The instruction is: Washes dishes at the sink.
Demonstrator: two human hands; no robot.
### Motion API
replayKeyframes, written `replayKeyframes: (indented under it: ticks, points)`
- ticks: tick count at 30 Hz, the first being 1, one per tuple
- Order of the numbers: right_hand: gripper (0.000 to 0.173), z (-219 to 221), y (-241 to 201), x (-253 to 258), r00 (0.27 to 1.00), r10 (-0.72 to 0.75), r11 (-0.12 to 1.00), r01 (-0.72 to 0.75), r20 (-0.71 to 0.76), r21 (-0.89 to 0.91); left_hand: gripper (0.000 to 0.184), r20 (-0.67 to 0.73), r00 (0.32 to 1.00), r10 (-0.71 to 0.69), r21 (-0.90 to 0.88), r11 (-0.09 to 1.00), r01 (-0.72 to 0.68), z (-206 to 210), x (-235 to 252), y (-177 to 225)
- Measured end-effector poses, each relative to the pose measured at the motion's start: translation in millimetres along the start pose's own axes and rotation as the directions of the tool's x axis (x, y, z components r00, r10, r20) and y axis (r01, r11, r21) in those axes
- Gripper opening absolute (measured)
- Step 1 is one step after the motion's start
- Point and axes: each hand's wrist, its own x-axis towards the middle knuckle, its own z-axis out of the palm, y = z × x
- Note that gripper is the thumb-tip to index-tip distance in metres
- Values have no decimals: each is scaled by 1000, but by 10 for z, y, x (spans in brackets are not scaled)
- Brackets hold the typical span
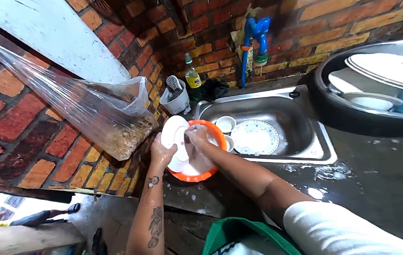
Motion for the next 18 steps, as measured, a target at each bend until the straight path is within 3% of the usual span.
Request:
replayKeyframes:
  ticks: [2, 5, 6, 8, 10, 11, 13, 16, 17, 18]
  points:
    - [28, -58, -42, -9, 992, 104, 983, -92, -67, 161, 66, -12, 1000, 5, -36, 999, -5, -3, -32, -20]
    - [36, -31, -118, -198, 992, -91, 846, 126, -93, 518, 67, -25, 1000, -7, -88, 996, 5, -16, -2, -57]
    - [44, -14, -122, -245, 981, -182, 836, 190, -67, 515, 67, -26, 1000, -13, -93, 996, 11, -10, 8, -66]
    - [58, -3, -81, -254, 946, -324, 911, 307, 17, 277, 70, -18, 1000, -14, -83, 996, 12, 3, 11, -76]
    - [53, -4, -6, -207, 922, -382, 919, 386, 61, -77, 72, -9, 1000, -7, -69, 998, 6, 21, 2, -66]
    - [49, 9, 15, -206, 920, -385, 912, 391, 68, -125, 73, -9, 1000, -3, -60, 998, 3, 27, -1, -59]
    - [43, 73, 39, -279, 868, -491, 864, 496, 81, -84, 74, 1, 1000, -2, -29, 1000, 2, 37, -14, -24]
    - [41, 242, 43, -342, 613, -788, 609, 790, 60, -70, 69, 43, 999, 25, 54, 998, -27, 56, -50, 67]
    - [41, 236, 3, -332, 568, -820, 564, 823, 74, -73, 64, 53, 997, 58, 63, 996, -61, 63, -69, 69]
    - [41, 203, -30, -291, 587, -807, 585, 809, 63, -56, 64, 58, 994, 90, 61, 994, -94, 73, -86, 47]
